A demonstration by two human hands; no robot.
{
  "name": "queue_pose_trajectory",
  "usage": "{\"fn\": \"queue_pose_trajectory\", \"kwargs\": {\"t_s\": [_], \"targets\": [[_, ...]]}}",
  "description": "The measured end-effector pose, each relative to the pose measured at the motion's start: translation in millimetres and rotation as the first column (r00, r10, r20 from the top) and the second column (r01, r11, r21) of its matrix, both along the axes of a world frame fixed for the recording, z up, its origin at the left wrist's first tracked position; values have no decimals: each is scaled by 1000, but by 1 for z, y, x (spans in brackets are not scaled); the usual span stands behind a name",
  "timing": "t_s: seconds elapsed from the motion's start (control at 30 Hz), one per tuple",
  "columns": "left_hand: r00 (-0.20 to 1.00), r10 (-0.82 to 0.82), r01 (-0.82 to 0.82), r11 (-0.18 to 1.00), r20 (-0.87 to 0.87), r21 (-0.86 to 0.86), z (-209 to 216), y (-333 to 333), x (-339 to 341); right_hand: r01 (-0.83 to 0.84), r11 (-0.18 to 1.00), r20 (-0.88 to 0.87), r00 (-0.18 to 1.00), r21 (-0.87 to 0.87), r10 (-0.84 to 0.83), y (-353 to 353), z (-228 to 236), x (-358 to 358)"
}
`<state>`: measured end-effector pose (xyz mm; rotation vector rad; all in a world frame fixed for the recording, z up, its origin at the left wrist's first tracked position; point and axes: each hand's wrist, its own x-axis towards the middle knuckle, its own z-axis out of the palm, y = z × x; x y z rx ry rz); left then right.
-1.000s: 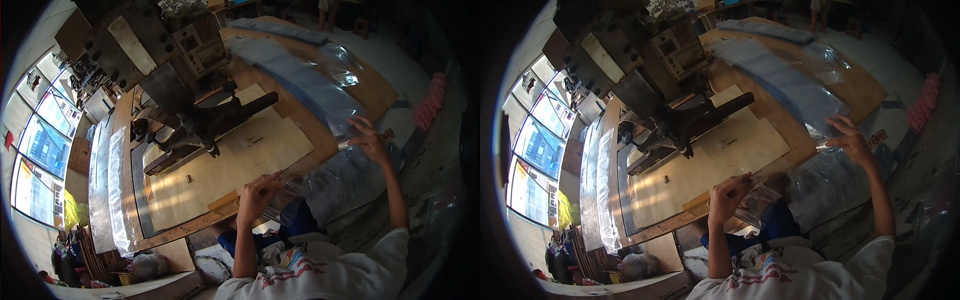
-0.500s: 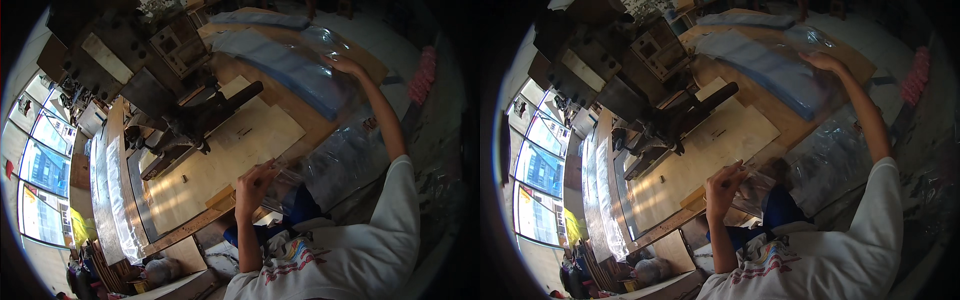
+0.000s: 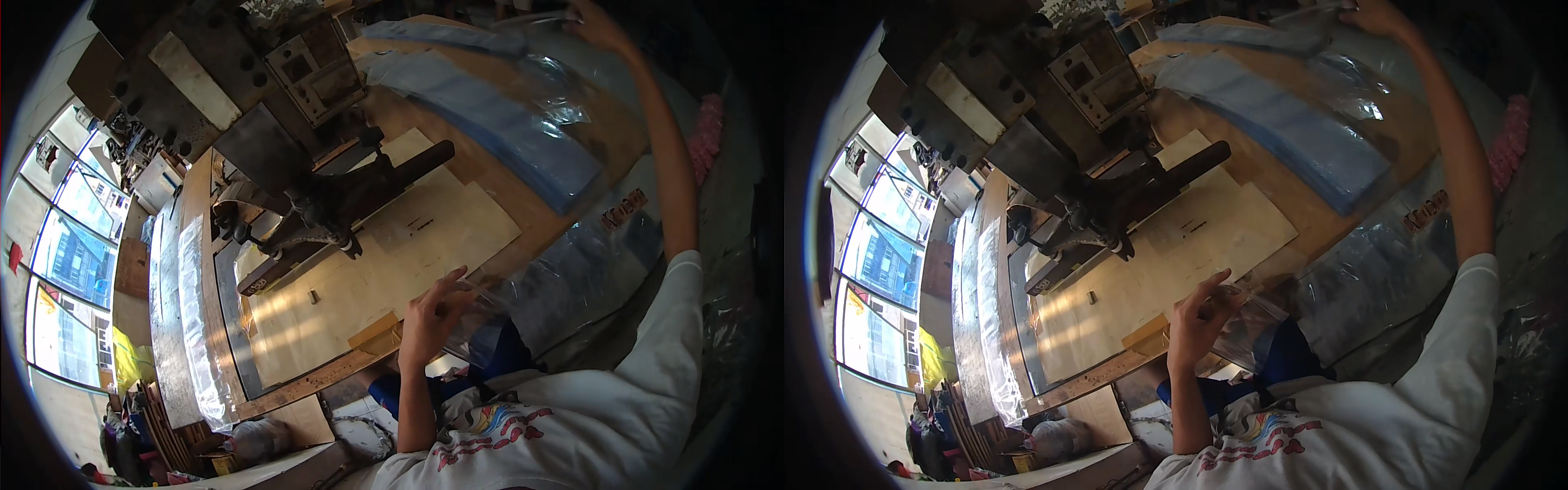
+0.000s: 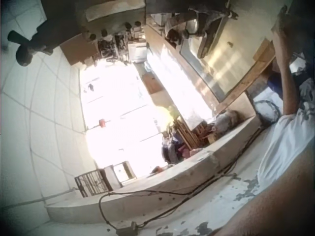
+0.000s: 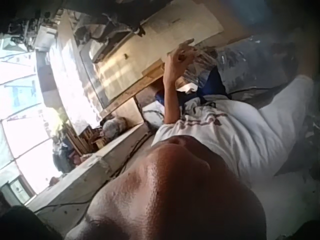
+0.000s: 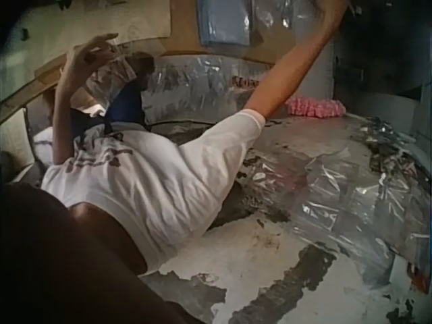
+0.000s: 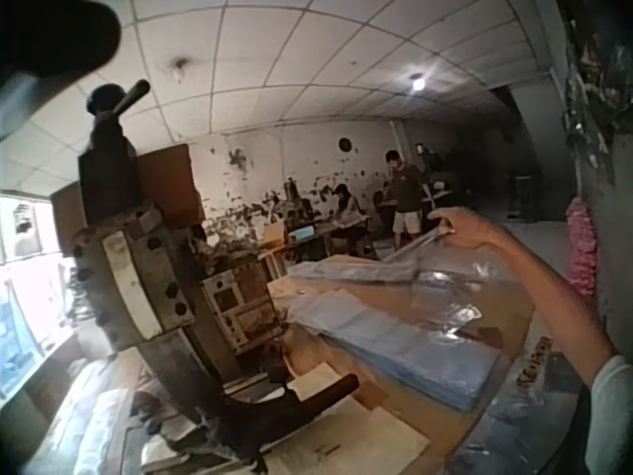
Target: The person seals plastic sheets by positioning them on the work surface, lowering the machine press arm onto each sheet, and gathering the finished sheets by hand.
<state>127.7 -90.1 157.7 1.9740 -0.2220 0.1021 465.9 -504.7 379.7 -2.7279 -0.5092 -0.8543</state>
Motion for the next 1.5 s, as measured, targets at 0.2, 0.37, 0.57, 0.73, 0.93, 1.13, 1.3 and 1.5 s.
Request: {"fn": "queue_pose_trajectory", "kwargs": {"t_s": [0.2, 0.37, 0.57, 0.73, 0.93, 1.13, 1.3, 1.5], "targets": [[999, 22, -22, 1000, -26, -6, 3, 1, 0, -107, 993, -75, 992, -46, 103, 83, 94, -23], [1000, -7, 7, 1000, 25, -15, -7, 1, 7, 518, 557, 385, 855, -650, -347, 128, 101, 7], [998, 18, -22, 998, -60, -58, 0, 3, 2, 15, 773, 21, 1000, -635, -3, 156, -61, 37], [998, -28, 26, 999, -63, -39, 1, 2, 6, -163, 636, -108, 986, -755, 125, 150, -156, 2], [996, -26, 31, 997, 83, -64, -8, 2, 7, -256, 631, -90, 955, -732, 283, 149, -174, -12], [999, -23, 24, 1000, 40, -20, 2, 7, 4, -359, 836, -360, 909, -414, 212, 153, -162, -58], [996, -87, 87, 994, 15, -60, -2, 1, 5, -324, 920, -191, 939, -219, 285, 102, -169, -94], [960, -133, 206, 929, 245, -307, 14, -8, 12, -136, 690, -654, 233, 711, 720, 79, -172, -259]]}}
